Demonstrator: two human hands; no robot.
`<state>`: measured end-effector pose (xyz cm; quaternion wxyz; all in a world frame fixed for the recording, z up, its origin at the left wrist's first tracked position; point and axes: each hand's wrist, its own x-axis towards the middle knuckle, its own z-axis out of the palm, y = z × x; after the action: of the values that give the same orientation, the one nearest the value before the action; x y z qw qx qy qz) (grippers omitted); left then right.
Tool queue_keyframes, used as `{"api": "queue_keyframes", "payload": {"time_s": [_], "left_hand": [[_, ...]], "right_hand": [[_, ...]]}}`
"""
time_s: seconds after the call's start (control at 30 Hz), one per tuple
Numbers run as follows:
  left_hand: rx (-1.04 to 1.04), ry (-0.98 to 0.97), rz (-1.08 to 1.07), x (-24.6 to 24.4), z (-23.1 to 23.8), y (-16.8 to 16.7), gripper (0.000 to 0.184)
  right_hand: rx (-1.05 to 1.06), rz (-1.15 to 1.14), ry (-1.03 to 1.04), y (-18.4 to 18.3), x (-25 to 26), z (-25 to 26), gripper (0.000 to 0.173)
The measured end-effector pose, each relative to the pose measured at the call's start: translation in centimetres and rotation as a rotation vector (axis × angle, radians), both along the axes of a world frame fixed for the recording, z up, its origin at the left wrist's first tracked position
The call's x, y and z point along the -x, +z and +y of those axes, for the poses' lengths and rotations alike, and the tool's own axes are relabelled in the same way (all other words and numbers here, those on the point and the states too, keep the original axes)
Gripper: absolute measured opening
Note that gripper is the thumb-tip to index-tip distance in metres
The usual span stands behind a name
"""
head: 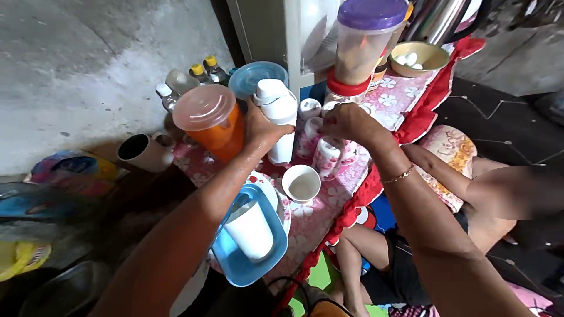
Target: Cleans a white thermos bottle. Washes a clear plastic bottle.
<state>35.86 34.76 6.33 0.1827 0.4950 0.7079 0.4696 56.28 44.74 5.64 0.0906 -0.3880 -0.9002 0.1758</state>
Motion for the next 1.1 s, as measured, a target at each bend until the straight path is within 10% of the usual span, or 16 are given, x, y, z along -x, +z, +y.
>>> {"api": "queue_keyframes", "payload": {"time_s": [0.6,0.9,1.1], "left_hand": [[0.068,-0.118,-0.118,0.5,-0.4,-2.1,0.107],[0.184,-0.329,-0.237,3.0,-0.4,-0.7,0.103],[0.369,-0.250,-0.027,2.3,-0.7,0.9,0.099]], "right_hand": [[-0.171,0.251,0.007,1.3,-0.8,-4.4,0.026],[-0.038,0.445,0.386,2.0,5.7,-2.2,0.074],[-0.101,0.367,0.076,2.3,7.3,-4.0,0.080]]}}
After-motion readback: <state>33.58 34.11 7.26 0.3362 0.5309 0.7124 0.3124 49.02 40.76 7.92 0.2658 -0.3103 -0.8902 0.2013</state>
